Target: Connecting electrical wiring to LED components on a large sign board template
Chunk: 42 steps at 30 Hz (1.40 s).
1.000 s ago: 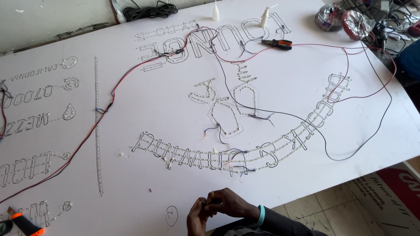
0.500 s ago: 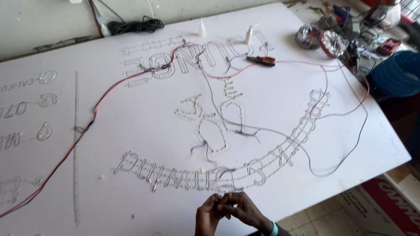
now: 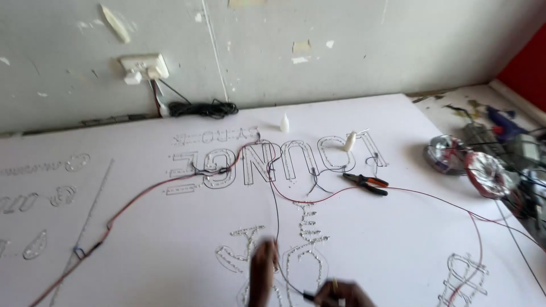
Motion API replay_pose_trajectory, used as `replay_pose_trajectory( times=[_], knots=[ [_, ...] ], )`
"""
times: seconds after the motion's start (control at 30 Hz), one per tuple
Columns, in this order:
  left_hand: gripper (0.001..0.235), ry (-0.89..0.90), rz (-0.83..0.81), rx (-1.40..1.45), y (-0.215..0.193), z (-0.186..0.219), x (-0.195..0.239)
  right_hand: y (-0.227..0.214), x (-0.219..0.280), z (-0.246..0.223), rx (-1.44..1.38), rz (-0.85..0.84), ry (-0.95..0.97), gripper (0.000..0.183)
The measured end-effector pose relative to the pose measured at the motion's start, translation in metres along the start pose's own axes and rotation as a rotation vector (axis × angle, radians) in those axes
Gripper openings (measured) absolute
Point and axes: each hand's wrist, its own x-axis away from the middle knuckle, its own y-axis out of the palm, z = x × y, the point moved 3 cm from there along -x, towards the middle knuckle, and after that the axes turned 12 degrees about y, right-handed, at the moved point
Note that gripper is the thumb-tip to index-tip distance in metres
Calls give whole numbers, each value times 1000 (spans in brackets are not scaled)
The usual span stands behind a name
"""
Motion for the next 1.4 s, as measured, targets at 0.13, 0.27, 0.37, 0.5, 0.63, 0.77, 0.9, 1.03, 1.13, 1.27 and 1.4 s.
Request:
replay_pose_trajectory(
  times=[0.13, 0.27, 0.37, 0.5, 0.63, 0.77, 0.9, 1.03, 1.13, 1.27, 1.4],
  knots=[
    [35, 355, 129, -505, 20, 0, -171, -30, -102, -95, 585, -164, -489, 19],
    [57, 131, 249, -767, 30, -46, -309, -19, -224, -198, 691, 43, -606, 29],
    [36, 561, -50, -1621, 36, -112, -350, 6, -297, -245, 435, 46, -607, 29],
    [35, 111, 202, -788, 62, -45, -299, 33, -362, -267, 309, 14, -689, 30],
    [31, 189, 314, -602, 60, -54, -297, 44, -406, -246, 389, 24, -709, 28],
    [30, 183, 374, -468, 68, -39, -279, 44, -413, -231, 523, 125, -631, 26],
    [37, 199, 344, -338, 67, -57, -289, 45, -426, -223, 492, 188, -617, 26],
    [50, 86, 338, -286, 76, -41, -284, 50, -430, -224, 565, 233, -589, 28],
    [43, 56, 343, -360, 78, -22, -273, 56, -428, -220, 537, 176, -559, 31],
    [39, 37, 357, -382, 79, -28, -275, 52, -446, -218, 430, 89, -485, 32],
    [37, 29, 329, -401, 84, -24, -278, 54, -429, -227, 334, 38, -481, 18]
  ],
)
